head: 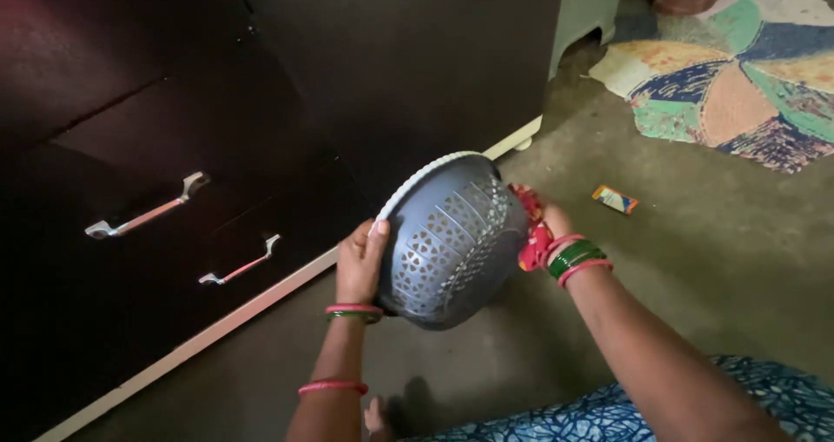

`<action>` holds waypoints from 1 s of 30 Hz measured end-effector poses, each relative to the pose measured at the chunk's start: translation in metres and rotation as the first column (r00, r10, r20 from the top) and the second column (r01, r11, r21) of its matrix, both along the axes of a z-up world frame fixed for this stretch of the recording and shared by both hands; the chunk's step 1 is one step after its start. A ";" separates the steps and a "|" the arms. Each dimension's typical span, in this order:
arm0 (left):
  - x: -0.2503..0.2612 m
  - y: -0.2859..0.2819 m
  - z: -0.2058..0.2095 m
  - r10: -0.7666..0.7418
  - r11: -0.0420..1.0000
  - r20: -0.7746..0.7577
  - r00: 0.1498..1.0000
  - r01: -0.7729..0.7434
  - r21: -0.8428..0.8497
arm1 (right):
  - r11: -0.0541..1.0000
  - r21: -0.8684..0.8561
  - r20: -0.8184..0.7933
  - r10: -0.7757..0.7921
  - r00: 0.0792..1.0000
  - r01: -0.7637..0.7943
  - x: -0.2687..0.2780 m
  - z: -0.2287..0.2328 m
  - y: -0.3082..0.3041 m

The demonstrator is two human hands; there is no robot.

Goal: The person wipes a white plastic basket with a red cloth, then opens a nightstand drawer and removes several items one by one, placing them into the basket. Items include a comb, a tube, a small orange container, and a small bottle.

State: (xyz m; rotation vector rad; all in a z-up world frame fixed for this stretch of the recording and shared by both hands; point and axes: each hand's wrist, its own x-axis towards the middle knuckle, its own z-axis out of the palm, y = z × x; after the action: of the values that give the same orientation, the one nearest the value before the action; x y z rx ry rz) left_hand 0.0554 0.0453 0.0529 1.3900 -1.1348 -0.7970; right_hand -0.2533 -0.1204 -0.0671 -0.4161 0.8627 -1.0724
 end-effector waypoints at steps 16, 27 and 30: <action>-0.094 -0.049 0.128 0.119 0.979 0.713 0.691 -0.203 0.033 | 0.273 -0.758 -0.506 -0.820 0.269 -0.592 0.040 0.221 0.082; -0.067 -0.034 0.097 0.304 0.940 0.623 0.720 -0.335 -0.072 | 0.893 -0.449 -0.136 -0.027 0.990 -0.037 -0.005 -0.019 -0.049; -0.060 -0.029 0.078 0.340 0.915 0.544 0.767 -0.403 -0.005 | 0.964 -0.262 -0.086 0.023 0.996 -0.045 -0.020 -0.023 -0.038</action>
State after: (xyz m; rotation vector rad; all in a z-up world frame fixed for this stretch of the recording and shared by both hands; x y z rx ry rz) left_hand -0.0044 0.0163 0.1308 1.9347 -1.1772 -0.1748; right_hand -0.2734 -0.1587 -0.0903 -0.6998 0.7839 -1.1490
